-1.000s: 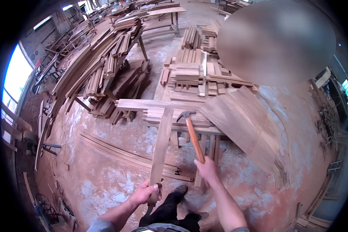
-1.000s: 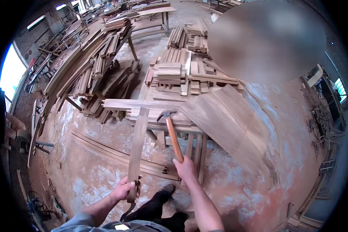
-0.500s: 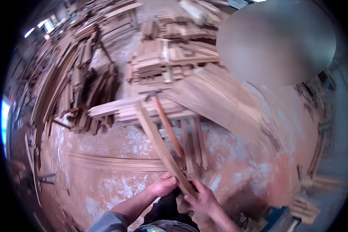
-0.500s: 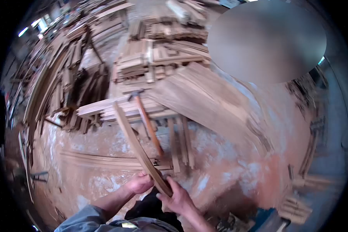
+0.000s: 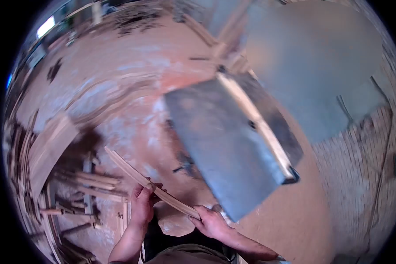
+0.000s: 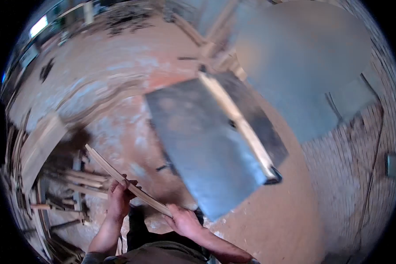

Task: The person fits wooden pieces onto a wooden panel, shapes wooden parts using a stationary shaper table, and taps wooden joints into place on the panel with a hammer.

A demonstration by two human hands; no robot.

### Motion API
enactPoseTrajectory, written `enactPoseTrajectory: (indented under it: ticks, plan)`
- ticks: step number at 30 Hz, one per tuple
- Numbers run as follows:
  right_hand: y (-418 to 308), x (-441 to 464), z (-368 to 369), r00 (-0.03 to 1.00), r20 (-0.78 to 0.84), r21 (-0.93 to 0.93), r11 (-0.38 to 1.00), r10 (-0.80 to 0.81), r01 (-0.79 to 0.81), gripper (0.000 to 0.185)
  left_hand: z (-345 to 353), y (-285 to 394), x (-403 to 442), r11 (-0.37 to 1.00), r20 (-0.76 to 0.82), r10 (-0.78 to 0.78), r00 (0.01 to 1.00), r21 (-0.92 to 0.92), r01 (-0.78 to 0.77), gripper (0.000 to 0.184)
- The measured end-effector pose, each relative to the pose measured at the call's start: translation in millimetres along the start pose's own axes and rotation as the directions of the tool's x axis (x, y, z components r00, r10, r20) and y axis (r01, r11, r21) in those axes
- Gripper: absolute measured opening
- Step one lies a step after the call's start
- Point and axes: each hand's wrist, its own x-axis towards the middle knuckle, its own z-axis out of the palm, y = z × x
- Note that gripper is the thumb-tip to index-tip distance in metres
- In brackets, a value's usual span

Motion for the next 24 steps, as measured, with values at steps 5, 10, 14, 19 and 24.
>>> enactPoseTrajectory:
  ticks: [5, 10, 14, 19, 24]
  plan:
    - [140.0, -135.8, -89.5, 0.889, -0.333, 0.322, 0.924, 0.314, -0.206, 0.027, 189.9, -101.8, -3.4, 0.949, 0.111, -0.218, 0.97, 0.256, 0.184, 0.039]
    - [243.2, -260.6, -132.3, 0.641, -0.202, 0.793, 0.508, 0.74, -0.337, 0.024, 321.6, -222.9, -19.3, 0.874, 0.418, -0.449, 0.789, 0.39, 0.291, 0.04]
    - [299.9, -358.1, -132.3, 0.524, -0.103, 0.856, 0.344, 0.845, -0.386, 0.025, 376.2, -299.9, -56.6, 0.684, 0.383, -0.662, 0.645, 0.66, 0.31, 0.034]
    - [320.0, -352.4, -163.2, 0.498, -0.062, 0.911, 0.253, 0.865, -0.326, 0.023, 382.3, -299.3, -66.4, 0.523, 0.59, -0.266, 0.762, 0.753, -0.4, 0.051]
    - [336.4, -240.2, -185.8, 0.598, -0.061, 0.894, 0.311, 0.799, -0.324, 0.025, 399.0, -269.7, -12.3, 0.344, 0.348, -0.139, 0.927, 0.895, -0.285, 0.069]
